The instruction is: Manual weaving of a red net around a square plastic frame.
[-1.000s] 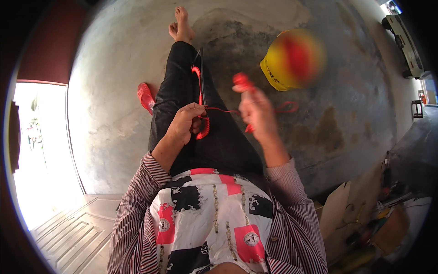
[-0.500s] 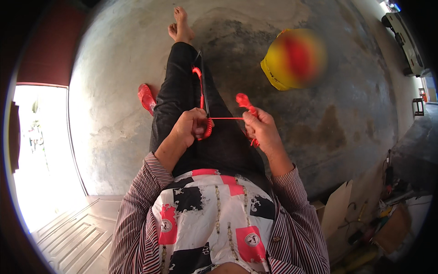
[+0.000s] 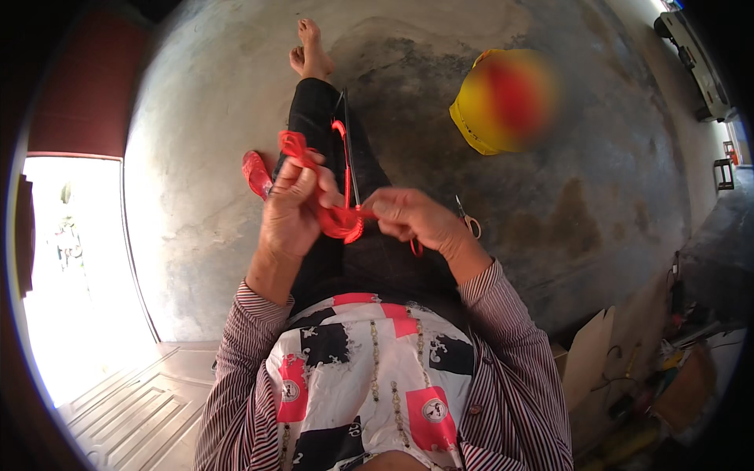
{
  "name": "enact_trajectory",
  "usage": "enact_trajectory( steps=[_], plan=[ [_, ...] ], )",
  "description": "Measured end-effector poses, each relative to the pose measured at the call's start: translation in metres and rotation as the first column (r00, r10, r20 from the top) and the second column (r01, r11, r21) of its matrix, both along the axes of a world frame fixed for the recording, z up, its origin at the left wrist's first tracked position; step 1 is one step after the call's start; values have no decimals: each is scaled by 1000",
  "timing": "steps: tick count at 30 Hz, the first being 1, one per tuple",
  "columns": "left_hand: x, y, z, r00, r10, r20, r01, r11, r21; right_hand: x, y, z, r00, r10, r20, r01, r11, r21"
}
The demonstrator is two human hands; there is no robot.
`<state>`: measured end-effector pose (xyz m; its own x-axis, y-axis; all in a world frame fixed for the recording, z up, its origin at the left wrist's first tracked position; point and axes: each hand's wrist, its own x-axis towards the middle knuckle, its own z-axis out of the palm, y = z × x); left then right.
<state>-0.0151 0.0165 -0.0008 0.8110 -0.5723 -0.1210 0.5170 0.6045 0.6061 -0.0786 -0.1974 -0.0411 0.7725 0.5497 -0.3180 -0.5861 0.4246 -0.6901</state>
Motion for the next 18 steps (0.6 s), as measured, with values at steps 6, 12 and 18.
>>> enact_trajectory(
  steps=[6, 12, 18],
  plan=[
    [13, 19, -48, 452, -613, 648, -607, 320, 727, 30, 7, -21, 921, -83, 380, 290, 798, -529],
    [-6, -10, -67, 715, -460, 527, -450, 274, 850, 28, 18, -44, 754, 254, 606, 452, 468, -759],
    [-7, -10, -75, 995, 74, 63, -96, 663, 743, -15, -43, 24, 757, -468, 456, 578, 805, -132]
  ],
)
